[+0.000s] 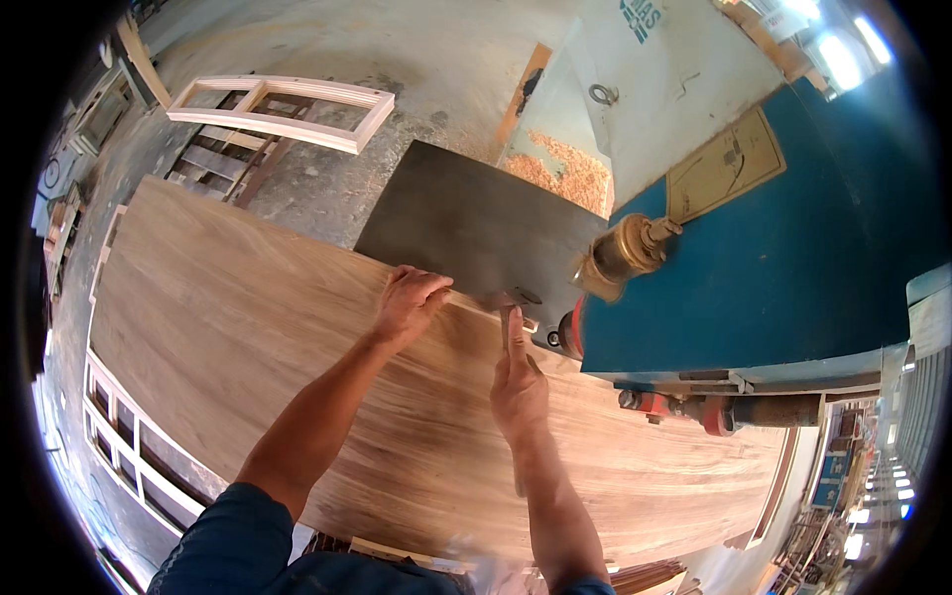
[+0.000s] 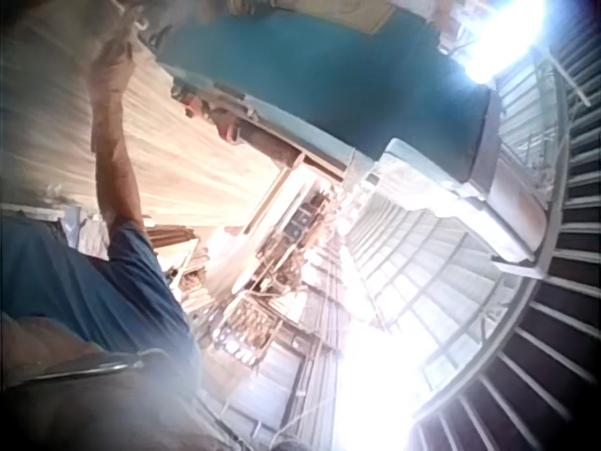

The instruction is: The person marks a wood lattice on the floor with a pen, picks up a schematic and a large wooden board, then places the board on a machine and secures a small wood piece onto it with a hammer and a measuring tool.

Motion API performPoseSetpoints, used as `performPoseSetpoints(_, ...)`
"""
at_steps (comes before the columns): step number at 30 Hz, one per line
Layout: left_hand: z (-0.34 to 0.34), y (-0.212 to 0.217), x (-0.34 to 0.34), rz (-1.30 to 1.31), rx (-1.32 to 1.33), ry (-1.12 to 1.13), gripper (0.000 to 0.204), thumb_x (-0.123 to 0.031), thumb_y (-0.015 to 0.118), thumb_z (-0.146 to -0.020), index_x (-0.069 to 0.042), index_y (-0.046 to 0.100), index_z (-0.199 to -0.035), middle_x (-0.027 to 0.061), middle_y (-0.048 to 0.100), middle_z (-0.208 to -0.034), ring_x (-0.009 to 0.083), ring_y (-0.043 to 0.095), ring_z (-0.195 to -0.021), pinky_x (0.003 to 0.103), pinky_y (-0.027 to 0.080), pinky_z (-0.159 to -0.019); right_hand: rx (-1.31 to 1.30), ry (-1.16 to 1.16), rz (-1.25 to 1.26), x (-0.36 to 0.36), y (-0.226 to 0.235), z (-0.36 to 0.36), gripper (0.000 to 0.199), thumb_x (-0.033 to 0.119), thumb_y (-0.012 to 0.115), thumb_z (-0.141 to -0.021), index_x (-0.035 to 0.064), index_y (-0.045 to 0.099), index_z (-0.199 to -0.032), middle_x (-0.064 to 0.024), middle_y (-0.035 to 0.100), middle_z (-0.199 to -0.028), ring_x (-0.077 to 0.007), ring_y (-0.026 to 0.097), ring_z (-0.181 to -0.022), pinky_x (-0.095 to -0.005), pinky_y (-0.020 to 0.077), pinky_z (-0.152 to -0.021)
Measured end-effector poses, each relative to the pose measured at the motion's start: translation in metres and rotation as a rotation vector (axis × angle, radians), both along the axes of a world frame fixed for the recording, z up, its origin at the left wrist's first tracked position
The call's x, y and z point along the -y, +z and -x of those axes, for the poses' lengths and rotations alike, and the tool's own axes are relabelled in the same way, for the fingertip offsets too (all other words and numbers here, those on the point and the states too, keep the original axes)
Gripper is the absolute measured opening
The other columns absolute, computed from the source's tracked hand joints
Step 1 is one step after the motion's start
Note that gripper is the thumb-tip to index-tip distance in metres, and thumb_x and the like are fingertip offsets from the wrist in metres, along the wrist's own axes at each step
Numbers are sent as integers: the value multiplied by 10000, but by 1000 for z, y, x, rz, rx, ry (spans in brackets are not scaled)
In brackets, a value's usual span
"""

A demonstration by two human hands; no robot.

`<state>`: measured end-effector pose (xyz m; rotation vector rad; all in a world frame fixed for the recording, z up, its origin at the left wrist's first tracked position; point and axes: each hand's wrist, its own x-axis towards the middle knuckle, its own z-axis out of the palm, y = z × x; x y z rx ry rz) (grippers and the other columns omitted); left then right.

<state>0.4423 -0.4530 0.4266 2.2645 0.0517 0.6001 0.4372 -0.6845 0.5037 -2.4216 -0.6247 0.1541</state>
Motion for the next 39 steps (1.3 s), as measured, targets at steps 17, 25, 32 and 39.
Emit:
performPoseSetpoints(17, 2, -3, -24, -101, -57, 3, 161, -243, 682, -872, -84, 656, -882, 63, 694, -881, 251, 613, -962, 418, 399, -975, 186, 44, 93, -50, -1, 5, 673, -19, 472, -947, 116, 251, -1568, -204, 663, -878, -333, 646, -678, -394, 515, -631)
performPoseSetpoints(25, 4, -4, -23, -126, -5, 27, 217, -237, 702, -858, -79, 582, -769, 62, 658, -807, 271, 600, -875, 420, 415, -928, 175, 48, 43, -56, 3, 6, 701, -8, 491, -927, 137, 246, -1568, -217, 647, -832, -367, 644, -682, -446, 513, -610)
performPoseSetpoints(32, 1, 0, -32, -59, 20, -77, 190, -236, 732, -826, -90, 611, -838, 68, 659, -826, 278, 602, -878, 415, 419, -903, 250, 108, 90, -55, -7, -2, 673, -8, 500, -937, 124, 277, -1558, -213, 648, -801, -372, 645, -664, -436, 503, -583)
performPoseSetpoints(39, 3, -6, -31, -106, 4, -56, 203, -139, 753, -786, -84, 591, -894, 59, 651, -855, 291, 597, -925, 416, 420, -930, 168, 60, 56, -59, 3, 7, 667, -21, 517, -938, 115, 294, -1552, -222, 642, -813, -368, 653, -713, -429, 511, -615)
